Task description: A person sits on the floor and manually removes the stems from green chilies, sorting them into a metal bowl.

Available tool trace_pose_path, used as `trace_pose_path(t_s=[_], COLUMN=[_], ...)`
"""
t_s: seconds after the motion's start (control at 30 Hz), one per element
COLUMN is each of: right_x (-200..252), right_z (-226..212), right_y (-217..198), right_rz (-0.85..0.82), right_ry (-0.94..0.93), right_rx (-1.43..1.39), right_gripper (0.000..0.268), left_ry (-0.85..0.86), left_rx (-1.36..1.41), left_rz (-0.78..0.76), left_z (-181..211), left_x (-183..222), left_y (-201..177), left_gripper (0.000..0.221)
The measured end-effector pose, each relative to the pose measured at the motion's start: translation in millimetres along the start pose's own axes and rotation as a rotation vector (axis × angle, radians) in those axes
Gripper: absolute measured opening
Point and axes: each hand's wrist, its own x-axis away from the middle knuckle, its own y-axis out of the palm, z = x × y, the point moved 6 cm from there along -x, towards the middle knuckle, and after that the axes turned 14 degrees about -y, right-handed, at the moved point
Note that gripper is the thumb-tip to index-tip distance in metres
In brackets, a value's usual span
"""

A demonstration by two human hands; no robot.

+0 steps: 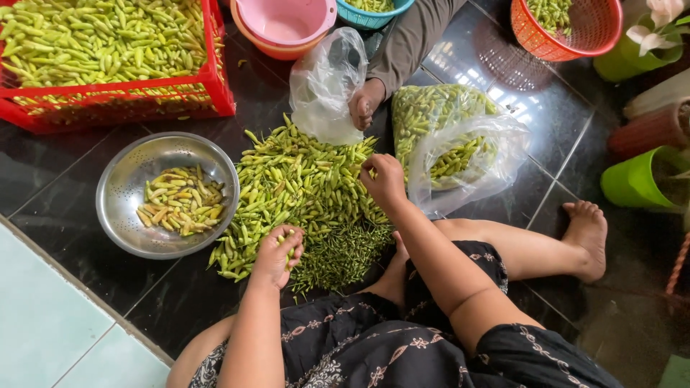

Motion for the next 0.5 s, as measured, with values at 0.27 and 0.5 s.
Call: trace_pose_path(t_s=[0.27,0.5], right_x=[39,49], right_z=[-84,-124], right_y=[43,63], right_rz=[0.007,-0.118], right_ry=[0.373,0.303], right_rx=[-0.83,-0.882], right_gripper=[0.011,0.016], left_ry=[0.062,0.122], left_rx=[-0.068,0.065], left_rz=[0.096,0.114], left_z=[5,1], left_x=[9,4], left_y=[8,2], left_gripper=[0.024,0.027])
